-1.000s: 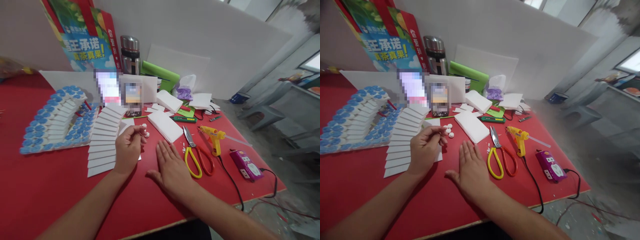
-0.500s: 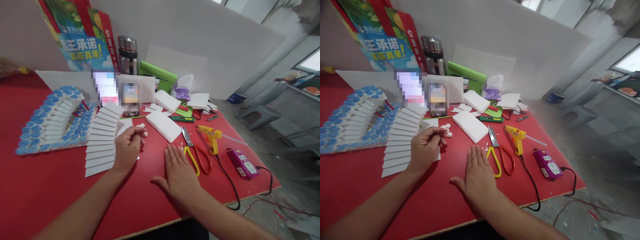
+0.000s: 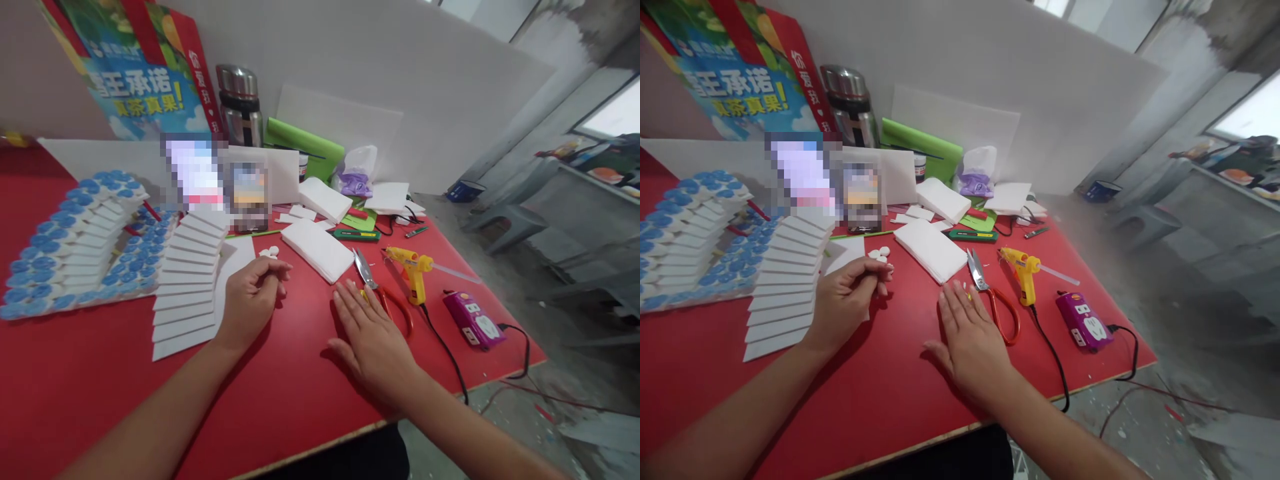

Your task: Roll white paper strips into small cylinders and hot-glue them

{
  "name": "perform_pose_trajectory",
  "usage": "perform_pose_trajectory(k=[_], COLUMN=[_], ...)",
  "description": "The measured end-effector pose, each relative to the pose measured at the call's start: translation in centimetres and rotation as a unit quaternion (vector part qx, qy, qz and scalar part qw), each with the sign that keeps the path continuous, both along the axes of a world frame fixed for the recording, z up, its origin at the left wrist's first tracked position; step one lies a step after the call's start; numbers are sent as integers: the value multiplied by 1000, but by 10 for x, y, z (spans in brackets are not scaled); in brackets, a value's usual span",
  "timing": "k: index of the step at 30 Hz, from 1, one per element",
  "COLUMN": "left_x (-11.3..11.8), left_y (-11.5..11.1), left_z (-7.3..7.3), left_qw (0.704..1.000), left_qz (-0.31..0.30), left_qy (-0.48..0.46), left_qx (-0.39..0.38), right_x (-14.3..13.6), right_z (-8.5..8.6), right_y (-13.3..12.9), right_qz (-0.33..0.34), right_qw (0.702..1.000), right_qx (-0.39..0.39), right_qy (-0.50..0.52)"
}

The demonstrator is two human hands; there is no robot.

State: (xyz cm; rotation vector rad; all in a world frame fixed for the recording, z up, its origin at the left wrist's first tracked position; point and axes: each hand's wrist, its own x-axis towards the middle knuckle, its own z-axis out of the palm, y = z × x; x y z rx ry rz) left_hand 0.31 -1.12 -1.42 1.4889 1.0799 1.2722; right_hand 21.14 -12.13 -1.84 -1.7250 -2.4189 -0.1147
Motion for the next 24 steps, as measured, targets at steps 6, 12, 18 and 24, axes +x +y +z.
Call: perform_pose_trajectory(k=[6, 12, 18, 24], left_x=[0, 0, -1, -5], left_y=[2, 1, 5, 9], left_z=[-4, -4, -10, -12], left_qw=[1000, 1000, 995, 975], left_qz=[-1, -10, -19, -47], left_qy=[1, 16, 95, 216], left_qx=[-1, -9, 5, 12], right_x=[20, 18, -15, -2], right_z=[-11, -12, -3, -11], right_y=[-18, -22, -21, -6], right_qz=[67, 5, 103, -27], right_qw=[992, 987, 995, 999], right_qx=[108, 161, 13, -19], right_qy=[14, -25, -9, -16])
